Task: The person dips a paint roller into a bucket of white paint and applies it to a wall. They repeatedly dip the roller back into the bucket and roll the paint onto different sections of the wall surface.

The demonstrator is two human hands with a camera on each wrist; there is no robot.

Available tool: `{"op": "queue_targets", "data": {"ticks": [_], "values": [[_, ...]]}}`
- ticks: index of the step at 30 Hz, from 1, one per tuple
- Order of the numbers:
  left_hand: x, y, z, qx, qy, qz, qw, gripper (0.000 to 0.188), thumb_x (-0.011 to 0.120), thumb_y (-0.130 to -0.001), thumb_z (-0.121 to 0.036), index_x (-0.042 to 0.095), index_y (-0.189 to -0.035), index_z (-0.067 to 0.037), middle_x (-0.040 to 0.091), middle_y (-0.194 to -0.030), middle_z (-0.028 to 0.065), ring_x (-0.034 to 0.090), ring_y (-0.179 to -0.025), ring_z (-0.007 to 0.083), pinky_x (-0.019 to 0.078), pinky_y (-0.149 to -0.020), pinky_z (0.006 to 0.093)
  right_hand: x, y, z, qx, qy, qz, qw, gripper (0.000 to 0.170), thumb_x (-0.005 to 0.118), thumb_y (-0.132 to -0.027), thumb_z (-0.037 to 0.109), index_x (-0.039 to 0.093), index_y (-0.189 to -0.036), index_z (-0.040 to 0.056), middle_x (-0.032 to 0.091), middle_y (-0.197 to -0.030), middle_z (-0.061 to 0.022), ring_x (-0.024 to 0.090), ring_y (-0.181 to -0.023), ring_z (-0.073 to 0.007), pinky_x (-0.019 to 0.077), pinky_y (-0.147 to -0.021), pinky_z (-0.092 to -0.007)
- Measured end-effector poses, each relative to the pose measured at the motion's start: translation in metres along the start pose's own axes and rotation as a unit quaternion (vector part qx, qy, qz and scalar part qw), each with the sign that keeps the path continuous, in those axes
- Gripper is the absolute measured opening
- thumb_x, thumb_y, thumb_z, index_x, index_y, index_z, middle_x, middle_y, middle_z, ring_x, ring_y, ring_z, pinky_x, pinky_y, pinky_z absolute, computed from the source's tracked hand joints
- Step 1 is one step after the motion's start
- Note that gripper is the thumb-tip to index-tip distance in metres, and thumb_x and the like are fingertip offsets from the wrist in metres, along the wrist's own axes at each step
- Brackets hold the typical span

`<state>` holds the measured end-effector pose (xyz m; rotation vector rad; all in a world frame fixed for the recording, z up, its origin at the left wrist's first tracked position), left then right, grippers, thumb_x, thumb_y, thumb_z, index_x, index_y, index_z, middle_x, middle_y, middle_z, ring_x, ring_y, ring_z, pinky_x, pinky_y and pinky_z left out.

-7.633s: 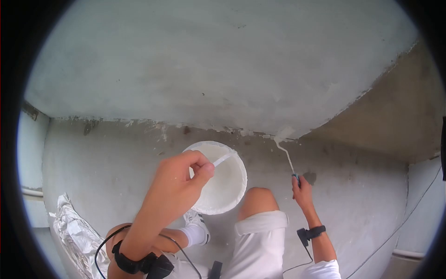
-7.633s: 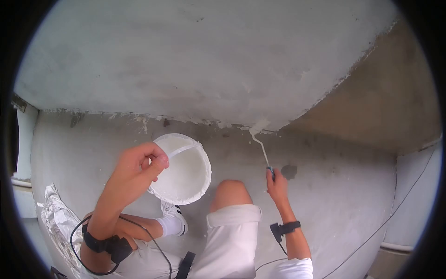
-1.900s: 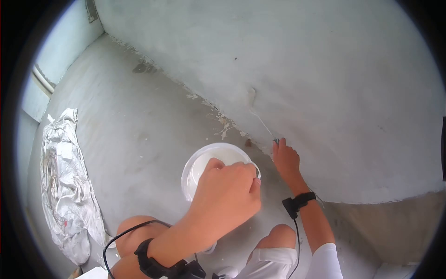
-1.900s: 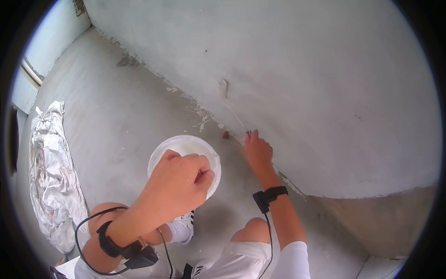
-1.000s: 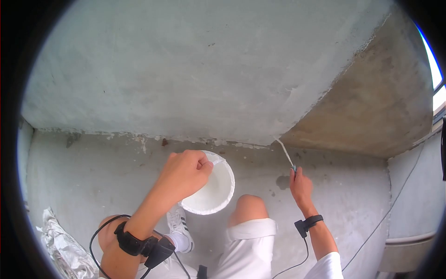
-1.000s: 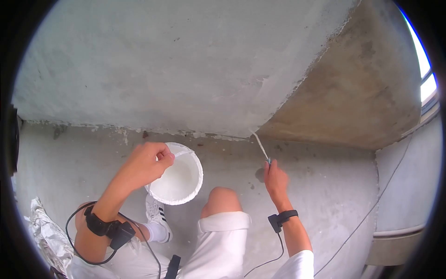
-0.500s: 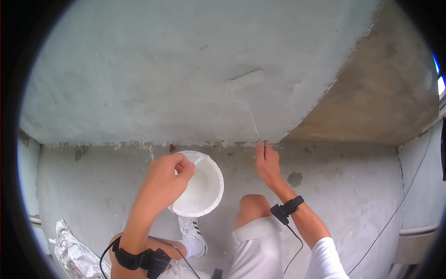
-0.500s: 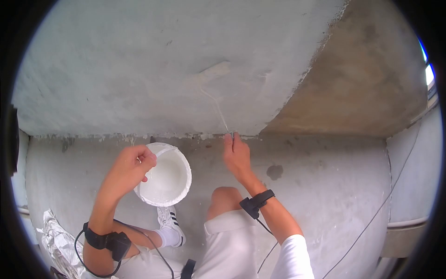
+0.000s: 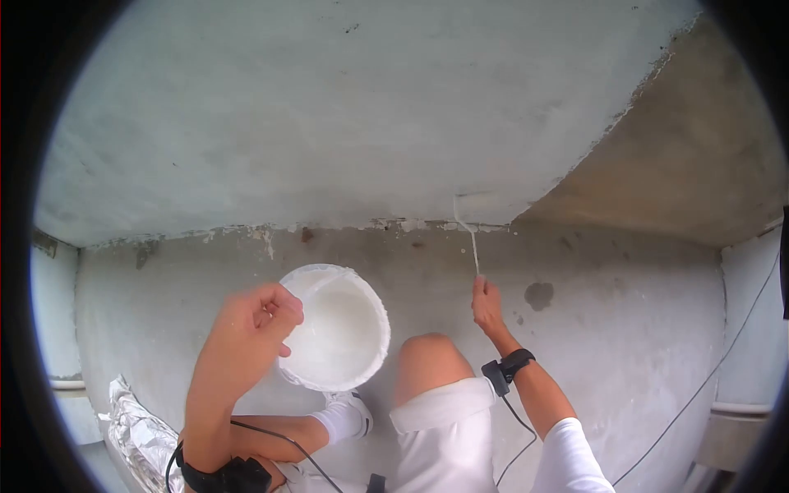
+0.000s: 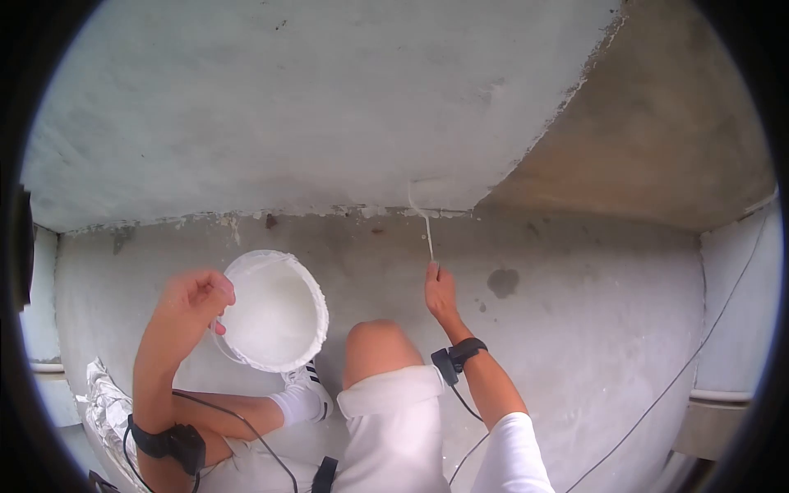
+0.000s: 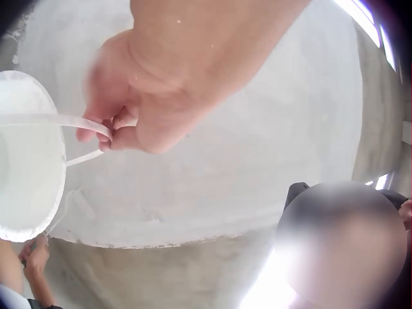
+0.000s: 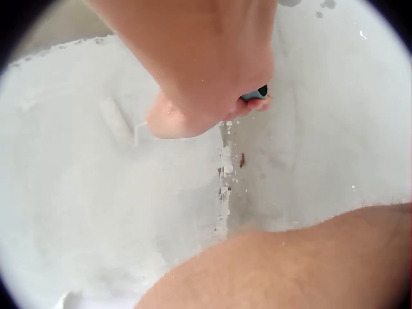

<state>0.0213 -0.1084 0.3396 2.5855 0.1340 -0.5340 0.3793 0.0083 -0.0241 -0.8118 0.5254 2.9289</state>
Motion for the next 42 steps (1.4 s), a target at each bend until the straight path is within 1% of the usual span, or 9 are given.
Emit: {"op": "queue_targets", "data": {"ticks": [4,7,16,19,22,25,29,33,42], "values": [[-0.003,-0.001,-0.003,0.037,-0.009,-0.010,0.999,0.021,0.061,-0.091,-0.021,0.063,-0.090,0.000,0.061,-0.082,0.0040,0.057,-0.073,0.0109,0.0517,-0.060,0.0271,-0.018,0.008,-0.010,0.200,-0.140,0.081,0.966,0.049,0.042,-0.099,0.047,0.048,-0.072,0.0061,0.040,-0.052,-0.0036,0.038,-0.041,-0.0170,0.0327,-0.039,-0.0363],[-0.005,-0.003,-0.010,0.049,-0.004,-0.012,0.999,0.024,0.062,-0.090,-0.023,0.063,-0.088,0.000,0.058,-0.080,0.0029,0.056,-0.072,0.0105,0.0514,-0.059,0.0271,-0.039,0.027,0.001,0.181,-0.146,0.092,0.968,0.045,0.044,-0.098,0.049,0.044,-0.071,0.0125,0.036,-0.051,0.0034,0.031,-0.035,-0.0099,0.0241,-0.031,-0.0303],[-0.009,-0.010,-0.013,0.064,0.019,-0.027,0.997,0.024,0.063,-0.090,-0.023,0.062,-0.084,0.000,0.055,-0.076,0.0009,0.054,-0.069,0.0093,0.0522,-0.060,0.0280,-0.061,0.040,0.054,0.153,-0.197,0.127,0.960,0.047,0.045,-0.098,0.051,0.046,-0.074,0.0106,0.032,-0.050,0.0041,0.028,-0.035,-0.0103,0.0257,-0.034,-0.0292],[-0.008,-0.011,-0.012,0.051,0.030,-0.023,0.998,0.024,0.062,-0.090,-0.023,0.062,-0.084,0.000,0.055,-0.076,0.0007,0.053,-0.069,0.0090,0.0524,-0.061,0.0278,-0.053,0.032,0.072,0.206,-0.252,0.144,0.935,0.049,0.046,-0.098,0.053,0.046,-0.073,0.0105,0.032,-0.049,0.0038,0.029,-0.035,-0.0106,0.0261,-0.034,-0.0288],[-0.007,-0.013,-0.012,0.039,0.027,-0.011,0.999,0.024,0.062,-0.090,-0.022,0.063,-0.085,0.001,0.056,-0.076,0.0008,0.054,-0.069,0.0090,0.0524,-0.061,0.0278,-0.032,0.010,0.056,0.172,-0.246,0.134,0.944,0.048,0.045,-0.098,0.052,0.046,-0.073,0.0102,0.033,-0.048,0.0032,0.030,-0.035,-0.0110,0.0261,-0.033,-0.0289],[-0.005,-0.013,-0.013,0.031,0.021,-0.013,0.999,0.024,0.062,-0.090,-0.022,0.063,-0.086,0.001,0.056,-0.076,0.0010,0.054,-0.069,0.0093,0.0524,-0.061,0.0280,0.000,-0.016,0.032,0.225,-0.207,0.114,0.945,0.047,0.044,-0.098,0.050,0.047,-0.074,0.0092,0.034,-0.049,0.0025,0.031,-0.035,-0.0115,0.0262,-0.033,-0.0297],[0.002,-0.010,-0.016,0.032,0.015,-0.014,0.999,0.024,0.062,-0.090,-0.022,0.063,-0.088,0.002,0.057,-0.075,0.0023,0.055,-0.067,0.0107,0.0504,-0.060,0.0282,0.007,-0.028,0.003,0.220,-0.228,0.146,0.937,0.043,0.047,-0.094,0.049,0.046,-0.074,0.0116,0.031,-0.051,0.0061,0.028,-0.038,-0.0092,0.0249,-0.036,-0.0284],[0.002,-0.008,-0.018,0.058,-0.017,-0.012,0.998,0.025,0.061,-0.091,-0.022,0.063,-0.087,0.003,0.057,-0.074,0.0043,0.056,-0.061,0.0128,0.0473,-0.057,0.0287,-0.026,-0.027,0.019,0.231,-0.228,0.160,0.932,0.043,0.047,-0.096,0.048,0.047,-0.075,0.0103,0.034,-0.052,0.0047,0.030,-0.038,-0.0086,0.0259,-0.036,-0.0285],[0.001,-0.014,-0.030,0.091,-0.037,-0.037,0.994,0.025,0.061,-0.088,-0.024,0.062,-0.083,0.001,0.059,-0.069,0.0054,0.062,-0.058,0.0152,0.0482,-0.058,0.0299,-0.148,0.069,0.159,0.156,-0.194,0.156,0.956,0.036,0.053,-0.098,0.040,0.047,-0.079,0.0097,0.034,-0.055,0.0058,0.030,-0.042,-0.0072,0.0264,-0.040,-0.0271]]}}
Point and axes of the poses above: each hand's wrist, its own y-axis away from the middle knuckle, its own x-axis out of the palm, z = x × y, the point moved 3 cm from there along -y, towards the middle knuckle
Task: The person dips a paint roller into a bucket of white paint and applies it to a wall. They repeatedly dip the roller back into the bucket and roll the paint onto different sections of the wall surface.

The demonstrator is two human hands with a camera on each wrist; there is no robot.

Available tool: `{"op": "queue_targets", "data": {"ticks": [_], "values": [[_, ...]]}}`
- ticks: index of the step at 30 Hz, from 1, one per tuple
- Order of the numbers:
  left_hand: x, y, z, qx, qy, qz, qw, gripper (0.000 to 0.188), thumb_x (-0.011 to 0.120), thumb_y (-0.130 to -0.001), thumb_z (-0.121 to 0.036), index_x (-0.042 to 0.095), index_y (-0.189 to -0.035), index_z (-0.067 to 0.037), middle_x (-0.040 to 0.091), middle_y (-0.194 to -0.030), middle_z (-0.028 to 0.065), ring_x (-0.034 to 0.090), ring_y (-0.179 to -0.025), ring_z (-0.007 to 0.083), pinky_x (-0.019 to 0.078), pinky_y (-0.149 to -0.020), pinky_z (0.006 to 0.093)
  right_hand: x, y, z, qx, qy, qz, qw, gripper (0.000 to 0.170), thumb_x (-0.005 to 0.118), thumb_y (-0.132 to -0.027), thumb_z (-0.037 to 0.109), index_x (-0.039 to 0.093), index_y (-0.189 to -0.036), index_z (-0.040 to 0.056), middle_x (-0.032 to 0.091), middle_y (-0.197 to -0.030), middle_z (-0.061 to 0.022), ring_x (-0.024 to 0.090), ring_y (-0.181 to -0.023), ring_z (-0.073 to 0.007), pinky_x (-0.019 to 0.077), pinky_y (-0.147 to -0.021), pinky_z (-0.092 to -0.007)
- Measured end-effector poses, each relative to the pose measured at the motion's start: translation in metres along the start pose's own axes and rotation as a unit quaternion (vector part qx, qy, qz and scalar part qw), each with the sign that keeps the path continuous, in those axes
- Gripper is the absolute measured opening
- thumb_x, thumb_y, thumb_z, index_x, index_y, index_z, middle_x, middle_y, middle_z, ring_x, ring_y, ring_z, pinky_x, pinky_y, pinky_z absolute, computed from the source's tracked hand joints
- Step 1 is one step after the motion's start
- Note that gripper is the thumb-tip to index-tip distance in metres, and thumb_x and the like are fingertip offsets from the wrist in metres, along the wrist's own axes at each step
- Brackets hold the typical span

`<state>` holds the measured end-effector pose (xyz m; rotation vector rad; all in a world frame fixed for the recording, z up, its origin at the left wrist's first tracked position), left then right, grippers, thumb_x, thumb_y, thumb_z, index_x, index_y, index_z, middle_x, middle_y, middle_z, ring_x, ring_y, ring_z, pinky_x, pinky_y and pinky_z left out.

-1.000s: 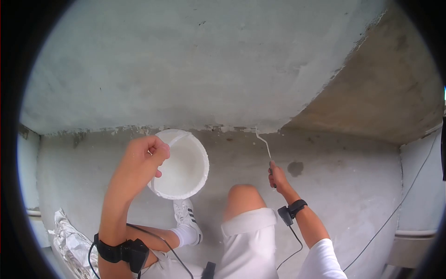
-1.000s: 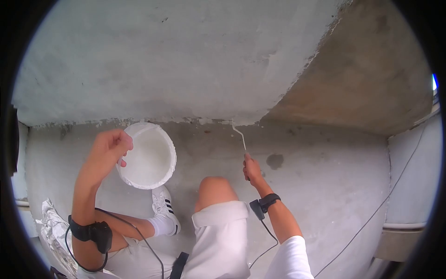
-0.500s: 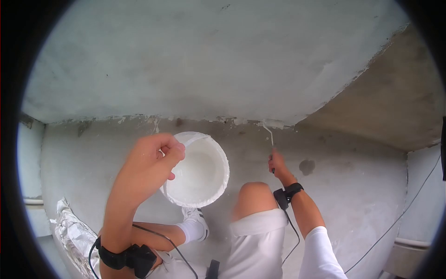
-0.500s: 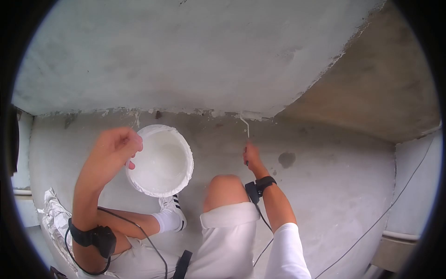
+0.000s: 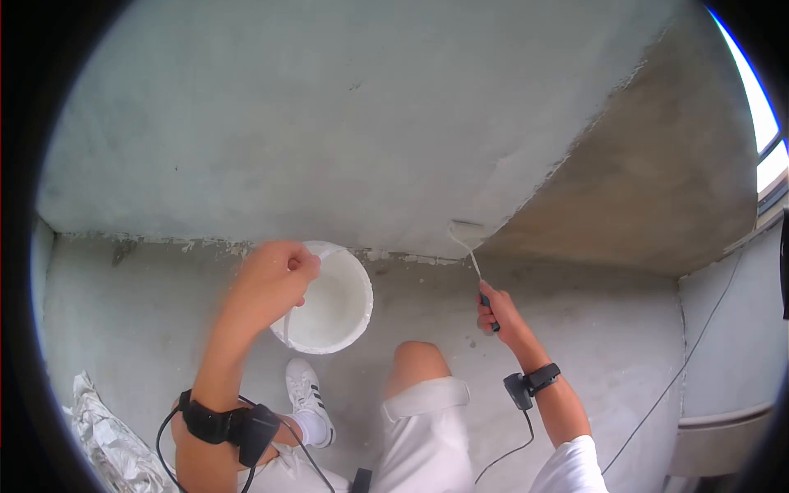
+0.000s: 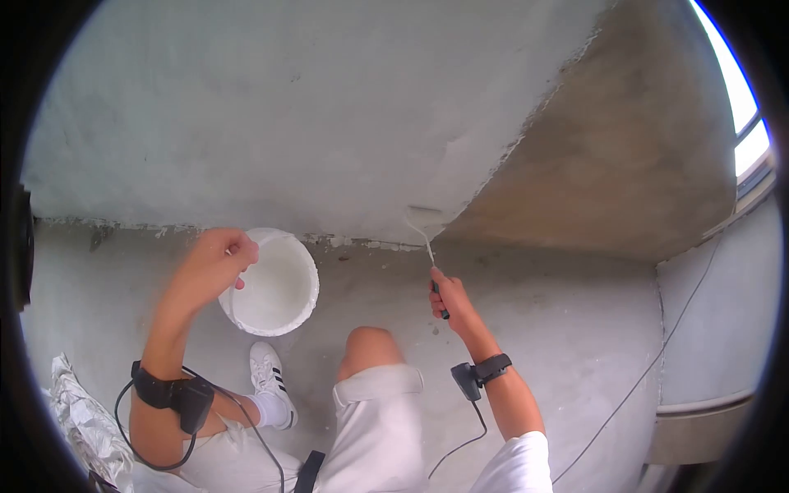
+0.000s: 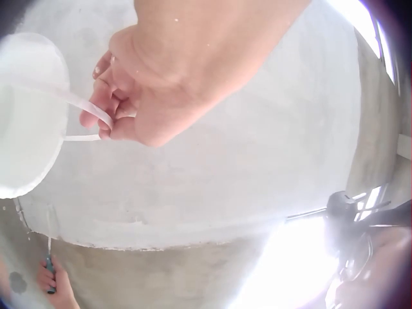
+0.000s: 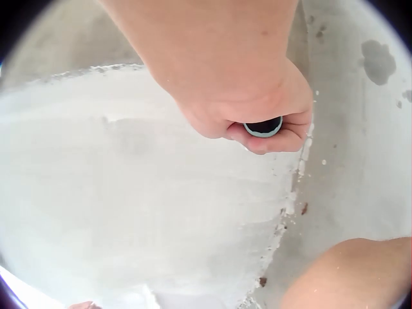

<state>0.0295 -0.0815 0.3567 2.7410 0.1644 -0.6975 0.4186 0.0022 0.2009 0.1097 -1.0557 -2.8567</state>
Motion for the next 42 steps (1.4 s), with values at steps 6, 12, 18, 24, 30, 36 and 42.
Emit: {"op": "queue_targets", "data": {"ticks": [6,12,18,24,30,36,42], "values": [[0.004,0.005,-0.007,0.023,-0.003,0.016,1.000,0.025,0.061,-0.088,-0.024,0.064,-0.085,0.000,0.064,-0.071,0.0070,0.064,-0.057,0.0157,0.0505,-0.061,0.0314,0.004,0.096,0.074,-0.067,0.026,0.011,0.997,0.035,0.052,-0.098,0.039,0.047,-0.081,0.0093,0.034,-0.056,0.0060,0.030,-0.044,-0.0063,0.0290,-0.041,-0.0266],[0.007,0.006,-0.016,0.028,0.011,0.029,0.999,0.024,0.062,-0.087,-0.023,0.064,-0.086,0.001,0.065,-0.074,0.0074,0.064,-0.056,0.0156,0.0498,-0.060,0.0309,0.024,0.162,0.126,-0.155,-0.002,-0.017,0.988,0.041,0.047,-0.101,0.045,0.046,-0.081,0.0094,0.035,-0.056,0.0048,0.031,-0.043,-0.0072,0.0303,-0.041,-0.0271],[0.001,-0.010,-0.009,0.022,0.002,0.040,0.999,0.022,0.063,-0.085,-0.020,0.065,-0.086,0.002,0.062,-0.076,0.0057,0.063,-0.057,0.0144,0.0457,-0.054,0.0284,0.047,0.144,0.132,-0.285,-0.012,-0.049,0.957,0.040,0.052,-0.099,0.046,0.046,-0.081,0.0109,0.035,-0.052,0.0043,0.032,-0.037,-0.0073,0.0274,-0.036,-0.0253],[0.000,-0.005,-0.004,0.016,-0.011,0.022,1.000,0.024,0.061,-0.087,-0.024,0.065,-0.084,0.000,0.066,-0.069,0.0078,0.064,-0.056,0.0165,0.0511,-0.062,0.0317,0.056,0.076,0.115,-0.362,0.024,-0.089,0.928,0.034,0.064,-0.092,0.032,0.048,-0.073,0.0087,0.039,-0.050,0.0040,0.033,-0.037,-0.0071,0.0271,-0.036,-0.0254],[0.001,-0.003,0.000,0.037,-0.005,0.008,0.999,0.024,0.061,-0.088,-0.023,0.065,-0.084,0.000,0.066,-0.067,0.0084,0.064,-0.056,0.0172,0.0506,-0.061,0.0324,0.061,-0.019,0.080,-0.191,-0.051,-0.091,0.976,0.026,0.067,-0.080,0.017,0.048,-0.064,0.0087,0.037,-0.048,0.0021,0.035,-0.036,-0.0115,0.0298,-0.037,-0.0307],[-0.001,-0.005,-0.001,0.036,-0.006,0.000,0.999,0.025,0.061,-0.088,-0.023,0.065,-0.084,0.001,0.065,-0.067,0.0094,0.064,-0.056,0.0176,0.0499,-0.060,0.0323,0.067,-0.065,0.002,-0.109,0.003,-0.111,0.988,0.025,0.061,-0.079,0.012,0.044,-0.060,0.0117,0.035,-0.047,0.0022,0.032,-0.035,-0.0119,0.0316,-0.038,-0.0333],[-0.005,-0.008,0.004,0.038,0.009,0.016,0.999,0.026,0.061,-0.088,-0.024,0.064,-0.084,0.001,0.063,-0.065,0.0093,0.063,-0.056,0.0171,0.0489,-0.057,0.0317,0.037,-0.076,-0.066,0.051,0.033,-0.058,0.997,0.024,0.062,-0.082,0.017,0.048,-0.065,0.0084,0.041,-0.048,-0.0010,0.040,-0.037,-0.0139,0.0317,-0.036,-0.0332]]}}
Point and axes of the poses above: each hand's wrist, its own y-axis away from the middle knuckle, its own x-axis out of the palm, z = x × y, the point moved 3 cm from there along -y, towards the middle knuckle
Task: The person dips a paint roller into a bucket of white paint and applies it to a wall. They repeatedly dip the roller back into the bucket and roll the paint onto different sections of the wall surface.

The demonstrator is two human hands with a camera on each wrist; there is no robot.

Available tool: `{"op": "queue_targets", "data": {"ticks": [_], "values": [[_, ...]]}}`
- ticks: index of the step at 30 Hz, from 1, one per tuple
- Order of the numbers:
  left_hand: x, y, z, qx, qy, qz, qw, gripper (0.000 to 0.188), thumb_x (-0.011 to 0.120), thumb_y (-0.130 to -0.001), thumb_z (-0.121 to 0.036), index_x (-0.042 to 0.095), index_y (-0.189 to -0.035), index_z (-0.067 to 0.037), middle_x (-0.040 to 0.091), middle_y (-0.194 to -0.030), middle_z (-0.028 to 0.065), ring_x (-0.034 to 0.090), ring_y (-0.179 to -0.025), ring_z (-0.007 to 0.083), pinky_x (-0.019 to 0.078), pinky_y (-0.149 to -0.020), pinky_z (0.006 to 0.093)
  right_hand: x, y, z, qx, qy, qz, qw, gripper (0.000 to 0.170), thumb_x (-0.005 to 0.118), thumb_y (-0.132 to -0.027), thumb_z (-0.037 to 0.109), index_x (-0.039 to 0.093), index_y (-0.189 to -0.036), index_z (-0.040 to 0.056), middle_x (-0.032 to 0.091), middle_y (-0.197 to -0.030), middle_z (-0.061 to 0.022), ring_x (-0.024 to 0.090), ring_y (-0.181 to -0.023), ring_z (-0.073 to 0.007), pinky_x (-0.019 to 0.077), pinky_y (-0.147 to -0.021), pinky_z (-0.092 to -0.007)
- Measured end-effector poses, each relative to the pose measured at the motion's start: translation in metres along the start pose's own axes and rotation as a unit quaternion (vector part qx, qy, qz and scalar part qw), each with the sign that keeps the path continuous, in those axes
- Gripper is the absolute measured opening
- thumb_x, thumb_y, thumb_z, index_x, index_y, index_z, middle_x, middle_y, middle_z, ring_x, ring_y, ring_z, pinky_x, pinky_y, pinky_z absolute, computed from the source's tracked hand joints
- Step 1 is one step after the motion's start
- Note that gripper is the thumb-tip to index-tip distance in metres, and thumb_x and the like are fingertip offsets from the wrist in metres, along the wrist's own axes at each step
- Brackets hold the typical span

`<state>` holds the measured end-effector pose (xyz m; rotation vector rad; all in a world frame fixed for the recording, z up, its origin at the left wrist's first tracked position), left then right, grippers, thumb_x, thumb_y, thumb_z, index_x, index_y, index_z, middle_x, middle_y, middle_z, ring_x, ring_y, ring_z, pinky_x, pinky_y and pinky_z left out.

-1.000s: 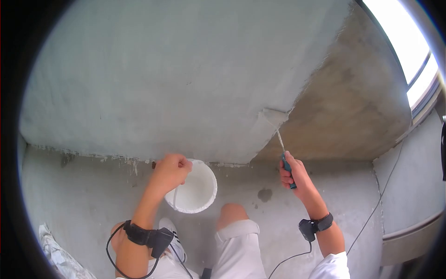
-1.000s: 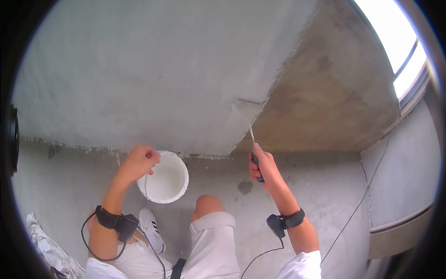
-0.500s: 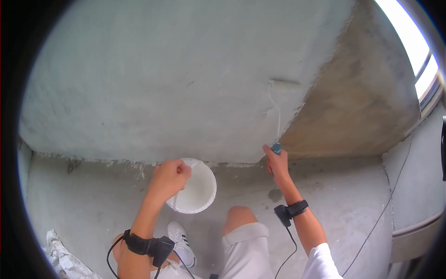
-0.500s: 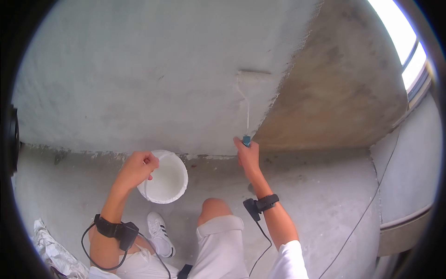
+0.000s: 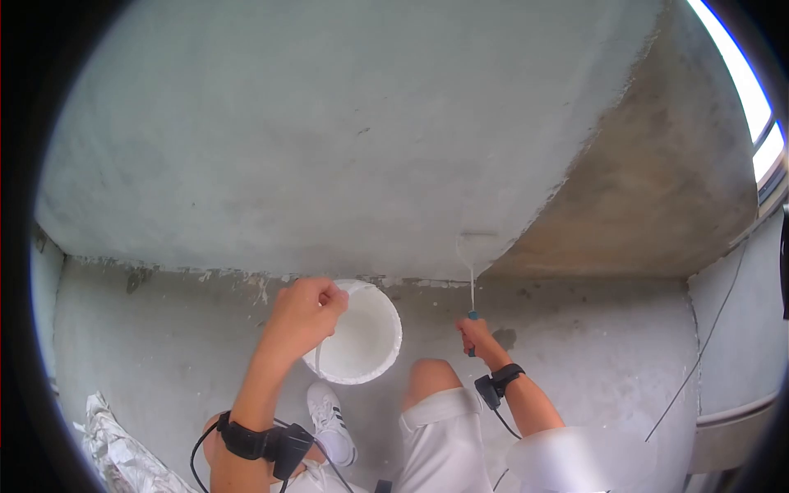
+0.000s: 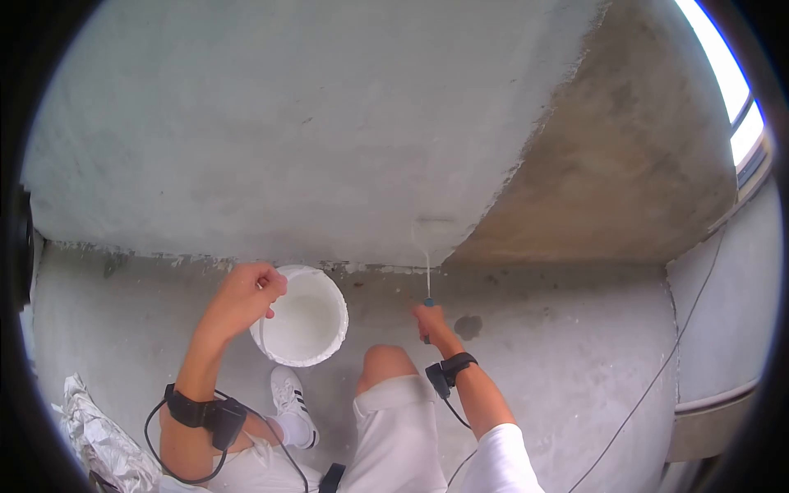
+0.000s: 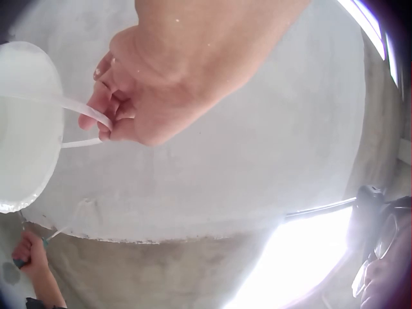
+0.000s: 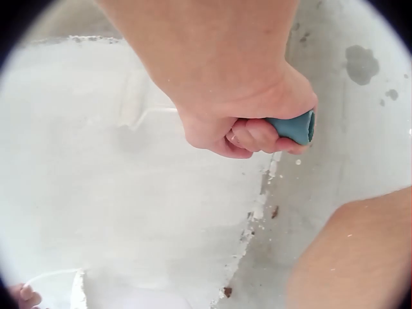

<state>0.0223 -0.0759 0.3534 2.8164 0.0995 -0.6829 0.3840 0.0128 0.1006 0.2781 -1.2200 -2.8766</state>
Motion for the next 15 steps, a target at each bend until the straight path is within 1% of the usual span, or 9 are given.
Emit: {"op": "queue_targets", "data": {"ticks": [3,6,8,9,11,12,14,15], "values": [[-0.002,0.004,-0.004,-0.008,0.003,-0.004,1.000,0.026,0.061,-0.088,-0.024,0.064,-0.084,0.002,0.063,-0.064,0.0088,0.063,-0.055,0.0168,0.0486,-0.056,0.0317,-0.005,0.004,-0.007,0.012,-0.017,0.013,1.000,0.021,0.062,-0.082,0.014,0.049,-0.068,0.0066,0.043,-0.049,-0.0022,0.040,-0.036,-0.0151,0.0317,-0.036,-0.0335],[-0.003,0.005,-0.006,-0.014,0.005,-0.004,1.000,0.026,0.061,-0.088,-0.024,0.064,-0.084,0.001,0.063,-0.063,0.0083,0.063,-0.055,0.0165,0.0487,-0.057,0.0319,-0.010,0.017,0.006,-0.010,0.001,0.016,1.000,0.018,0.061,-0.083,0.010,0.050,-0.070,0.0035,0.045,-0.052,-0.0038,0.040,-0.037,-0.0166,0.0324,-0.037,-0.0341],[-0.003,0.003,0.000,-0.008,0.014,-0.007,1.000,0.025,0.061,-0.088,-0.024,0.064,-0.083,0.001,0.063,-0.063,0.0081,0.063,-0.055,0.0163,0.0490,-0.057,0.0320,-0.013,0.034,0.035,-0.097,0.064,0.019,0.993,0.020,0.064,-0.082,0.011,0.049,-0.070,0.0040,0.046,-0.057,-0.0038,0.039,-0.042,-0.0132,0.0293,-0.041,-0.0305],[-0.005,0.005,-0.002,-0.010,0.014,-0.005,1.000,0.024,0.062,-0.088,-0.022,0.063,-0.083,0.002,0.061,-0.067,0.0072,0.061,-0.058,0.0152,0.0498,-0.056,0.0310,-0.013,0.046,0.053,-0.140,0.096,0.020,0.985,0.022,0.065,-0.082,0.011,0.049,-0.070,0.0042,0.046,-0.059,-0.0039,0.039,-0.044,-0.0115,0.0277,-0.042,-0.0287],[-0.005,0.005,-0.010,-0.011,0.009,-0.002,1.000,0.021,0.063,-0.087,-0.018,0.063,-0.083,0.003,0.059,-0.076,0.0054,0.057,-0.062,0.0132,0.0513,-0.055,0.0289,-0.026,0.053,0.090,-0.108,0.065,0.080,0.989,0.019,0.064,-0.083,0.010,0.051,-0.072,0.0029,0.047,-0.061,-0.0042,0.039,-0.046,-0.0111,0.0282,-0.044,-0.0279],[-0.005,0.006,-0.012,-0.012,0.006,-0.008,1.000,0.022,0.062,-0.087,-0.019,0.063,-0.083,0.002,0.061,-0.073,0.0064,0.059,-0.060,0.0142,0.0507,-0.056,0.0300,-0.029,0.060,0.108,-0.094,0.051,0.109,0.988,0.017,0.064,-0.083,0.009,0.052,-0.074,0.0023,0.048,-0.062,-0.0044,0.039,-0.047,-0.0109,0.0284,-0.044,-0.0275],[-0.005,0.008,-0.015,-0.013,0.000,-0.020,1.000,0.023,0.061,-0.087,-0.022,0.063,-0.083,0.001,0.065,-0.067,0.0083,0.063,-0.055,0.0163,0.0496,-0.059,0.0321,-0.034,0.090,0.144,-0.102,0.044,0.083,0.990,0.019,0.062,-0.084,0.010,0.052,-0.070,0.0020,0.050,-0.066,-0.0059,0.041,-0.050,-0.0127,0.0306,-0.045,-0.0292],[-0.006,0.009,-0.016,-0.018,-0.003,-0.019,1.000,0.023,0.061,-0.086,-0.022,0.063,-0.083,0.001,0.065,-0.067,0.0083,0.063,-0.055,0.0165,0.0497,-0.059,0.0320,-0.036,0.109,0.157,-0.107,0.042,0.071,0.991,0.020,0.062,-0.084,0.010,0.052,-0.069,0.0019,0.051,-0.069,-0.0067,0.042,-0.051,-0.0136,0.0317,-0.045,-0.0300]]}}
Point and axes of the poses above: each hand's wrist, its own y-axis away from the middle knuckle, its own x-axis out of the palm, z = x × y, the point moved 3 cm from there along -y, towards the middle knuckle
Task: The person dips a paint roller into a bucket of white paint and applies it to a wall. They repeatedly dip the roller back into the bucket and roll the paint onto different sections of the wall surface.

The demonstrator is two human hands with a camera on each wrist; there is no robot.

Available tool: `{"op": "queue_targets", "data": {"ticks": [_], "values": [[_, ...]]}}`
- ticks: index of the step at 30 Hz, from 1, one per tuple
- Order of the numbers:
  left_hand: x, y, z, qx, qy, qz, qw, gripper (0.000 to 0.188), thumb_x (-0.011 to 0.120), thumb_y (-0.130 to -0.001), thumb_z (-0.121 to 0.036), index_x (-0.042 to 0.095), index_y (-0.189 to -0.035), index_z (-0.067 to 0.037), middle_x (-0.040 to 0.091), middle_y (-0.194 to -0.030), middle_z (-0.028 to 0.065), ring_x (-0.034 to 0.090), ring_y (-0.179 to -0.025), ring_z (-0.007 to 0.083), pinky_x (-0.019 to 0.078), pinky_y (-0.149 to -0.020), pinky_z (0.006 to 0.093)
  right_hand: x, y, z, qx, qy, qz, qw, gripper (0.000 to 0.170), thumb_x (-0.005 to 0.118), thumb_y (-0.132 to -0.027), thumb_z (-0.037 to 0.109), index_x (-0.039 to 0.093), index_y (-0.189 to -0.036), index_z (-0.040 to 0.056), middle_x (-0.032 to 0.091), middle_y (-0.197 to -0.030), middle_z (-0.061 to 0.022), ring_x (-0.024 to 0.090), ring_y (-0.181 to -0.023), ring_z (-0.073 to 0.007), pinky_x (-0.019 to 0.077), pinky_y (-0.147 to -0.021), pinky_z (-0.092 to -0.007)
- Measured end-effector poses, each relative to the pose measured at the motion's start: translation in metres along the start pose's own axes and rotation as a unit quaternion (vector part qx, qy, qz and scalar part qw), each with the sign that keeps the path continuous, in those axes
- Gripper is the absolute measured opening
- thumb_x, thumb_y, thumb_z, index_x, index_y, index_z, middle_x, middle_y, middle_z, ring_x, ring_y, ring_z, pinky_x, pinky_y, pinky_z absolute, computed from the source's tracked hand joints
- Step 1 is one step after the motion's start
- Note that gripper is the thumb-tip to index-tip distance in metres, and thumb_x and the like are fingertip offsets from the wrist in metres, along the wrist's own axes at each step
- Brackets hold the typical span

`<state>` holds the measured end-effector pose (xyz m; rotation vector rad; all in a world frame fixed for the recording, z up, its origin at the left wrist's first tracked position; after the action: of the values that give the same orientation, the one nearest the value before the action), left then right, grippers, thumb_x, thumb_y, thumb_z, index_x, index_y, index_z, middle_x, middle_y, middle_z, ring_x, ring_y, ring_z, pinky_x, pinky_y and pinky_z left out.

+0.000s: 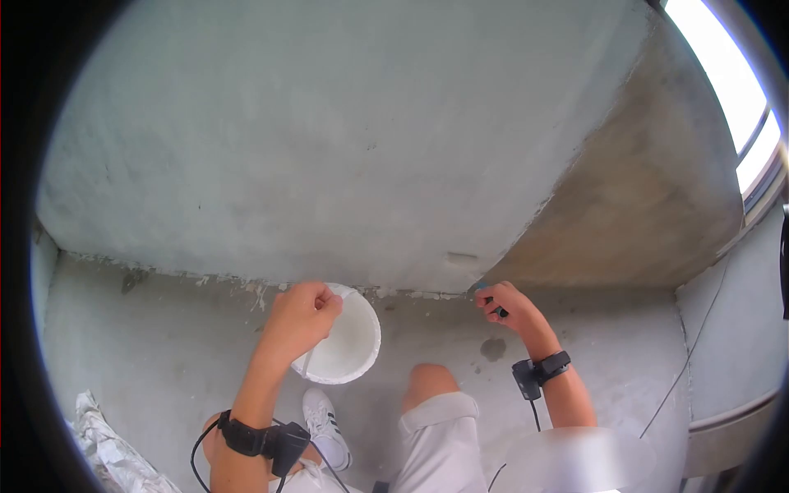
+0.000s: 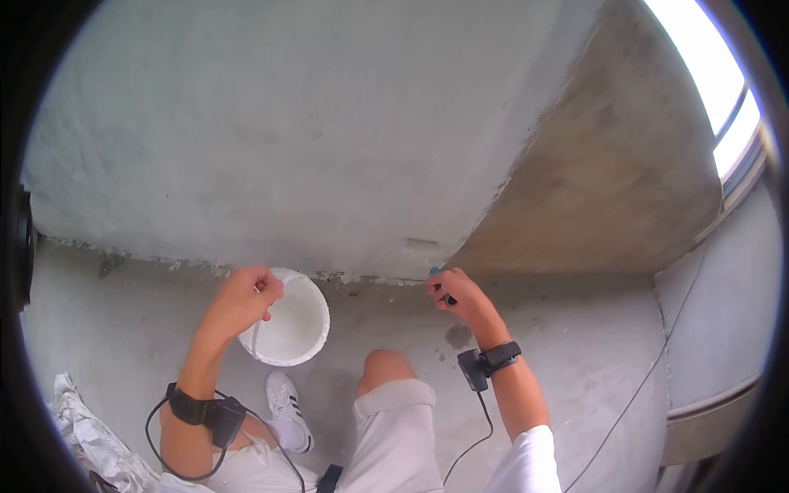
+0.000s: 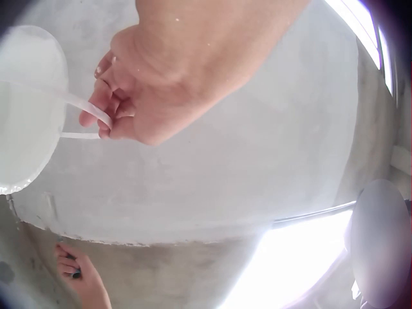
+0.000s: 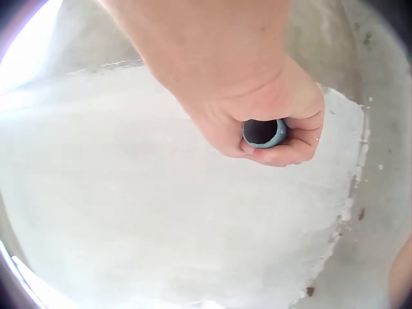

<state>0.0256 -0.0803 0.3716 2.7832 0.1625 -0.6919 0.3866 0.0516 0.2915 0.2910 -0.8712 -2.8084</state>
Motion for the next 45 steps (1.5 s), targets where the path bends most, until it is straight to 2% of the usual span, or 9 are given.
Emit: {"op": "queue_targets", "data": {"ticks": [3,9,14,16,24,30,35,39,45], "values": [[-0.004,-0.001,0.002,-0.005,-0.006,-0.004,1.000,0.023,0.061,-0.086,-0.022,0.063,-0.083,0.001,0.065,-0.069,0.0084,0.064,-0.056,0.0169,0.0500,-0.060,0.0316,-0.004,0.044,0.034,-0.023,-0.011,0.022,0.999,0.020,0.062,-0.086,0.012,0.051,-0.071,0.0036,0.049,-0.072,-0.0043,0.040,-0.053,-0.0105,0.0312,-0.046,-0.0292],[-0.001,-0.002,0.010,0.003,0.002,0.003,1.000,0.023,0.062,-0.086,-0.022,0.064,-0.084,0.001,0.066,-0.070,0.0078,0.066,-0.058,0.0174,0.0515,-0.061,0.0307,-0.007,0.126,0.073,-0.097,0.005,-0.042,0.994,0.021,0.060,-0.093,0.022,0.050,-0.082,0.0076,0.044,-0.069,0.0024,0.034,-0.048,-0.0026,0.0268,-0.043,-0.0241],[0.008,-0.008,0.015,0.021,0.001,0.025,0.999,0.024,0.063,-0.087,-0.024,0.066,-0.086,0.000,0.067,-0.071,0.0076,0.067,-0.058,0.0170,0.0521,-0.062,0.0303,0.003,0.161,0.078,-0.212,-0.007,-0.088,0.973,0.034,0.054,-0.099,0.037,0.050,-0.088,0.0057,0.046,-0.069,0.0008,0.036,-0.044,-0.0047,0.0311,-0.038,-0.0247],[0.007,-0.005,0.010,0.026,-0.013,0.029,0.999,0.024,0.063,-0.087,-0.024,0.066,-0.087,-0.001,0.067,-0.072,0.0074,0.067,-0.058,0.0167,0.0522,-0.062,0.0301,0.007,0.160,0.075,-0.265,-0.009,-0.102,0.959,0.040,0.045,-0.103,0.043,0.046,-0.092,0.0049,0.046,-0.066,-0.0007,0.038,-0.039,-0.0068,0.0319,-0.034,-0.0247],[-0.001,0.003,-0.004,0.035,-0.006,0.042,0.998,0.023,0.065,-0.084,-0.021,0.067,-0.089,0.001,0.065,-0.078,0.0062,0.067,-0.060,0.0165,0.0495,-0.059,0.0291,0.012,0.122,0.093,-0.368,0.010,-0.112,0.923,0.032,0.037,-0.105,0.038,0.039,-0.089,0.0103,0.046,-0.066,-0.0036,0.039,-0.038,-0.0111,0.0361,-0.036,-0.0263],[0.001,-0.004,0.001,0.045,0.001,0.044,0.998,0.022,0.064,-0.085,-0.021,0.068,-0.089,0.000,0.065,-0.076,0.0060,0.066,-0.059,0.0161,0.0499,-0.060,0.0290,0.014,0.096,0.144,-0.405,-0.066,-0.115,0.905,0.032,0.042,-0.102,0.039,0.041,-0.094,0.0078,0.048,-0.071,-0.0027,0.040,-0.039,-0.0099,0.0323,-0.035,-0.0259],[0.005,-0.002,0.004,0.042,-0.002,0.025,0.999,0.022,0.063,-0.086,-0.023,0.069,-0.088,-0.001,0.068,-0.076,0.0075,0.067,-0.060,0.0164,0.0515,-0.061,0.0303,0.030,0.095,0.178,-0.446,-0.104,-0.096,0.884,0.028,0.056,-0.097,0.033,0.043,-0.093,0.0084,0.046,-0.065,-0.0006,0.037,-0.038,-0.0079,0.0321,-0.035,-0.0263],[0.009,-0.006,0.009,0.046,0.001,0.029,0.998,0.023,0.063,-0.086,-0.022,0.069,-0.088,0.000,0.068,-0.075,0.0080,0.067,-0.059,0.0172,0.0515,-0.060,0.0298,0.040,0.087,0.181,-0.422,-0.155,-0.131,0.884,0.032,0.066,-0.091,0.028,0.042,-0.078,0.0106,0.042,-0.056,0.0014,0.037,-0.036,-0.0087,0.0331,-0.034,-0.0275],[0.009,-0.010,0.013,0.044,-0.001,0.024,0.999,0.023,0.064,-0.085,-0.022,0.069,-0.087,0.000,0.068,-0.076,0.0088,0.068,-0.058,0.0184,0.0521,-0.061,0.0296,0.041,-0.006,0.111,-0.252,-0.084,-0.161,0.950,0.033,0.065,-0.083,0.018,0.048,-0.058,0.0051,0.049,-0.053,-0.0033,0.044,-0.038,-0.0135,0.0332,-0.035,-0.0318]]}}
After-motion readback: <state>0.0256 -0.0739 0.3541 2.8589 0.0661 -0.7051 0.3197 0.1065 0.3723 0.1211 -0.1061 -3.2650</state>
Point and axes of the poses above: each hand's wrist, its own y-axis away from the middle knuckle, its own x-axis out of the palm, z = x × y, the point moved 3 cm from there along -y, towards the middle knuckle
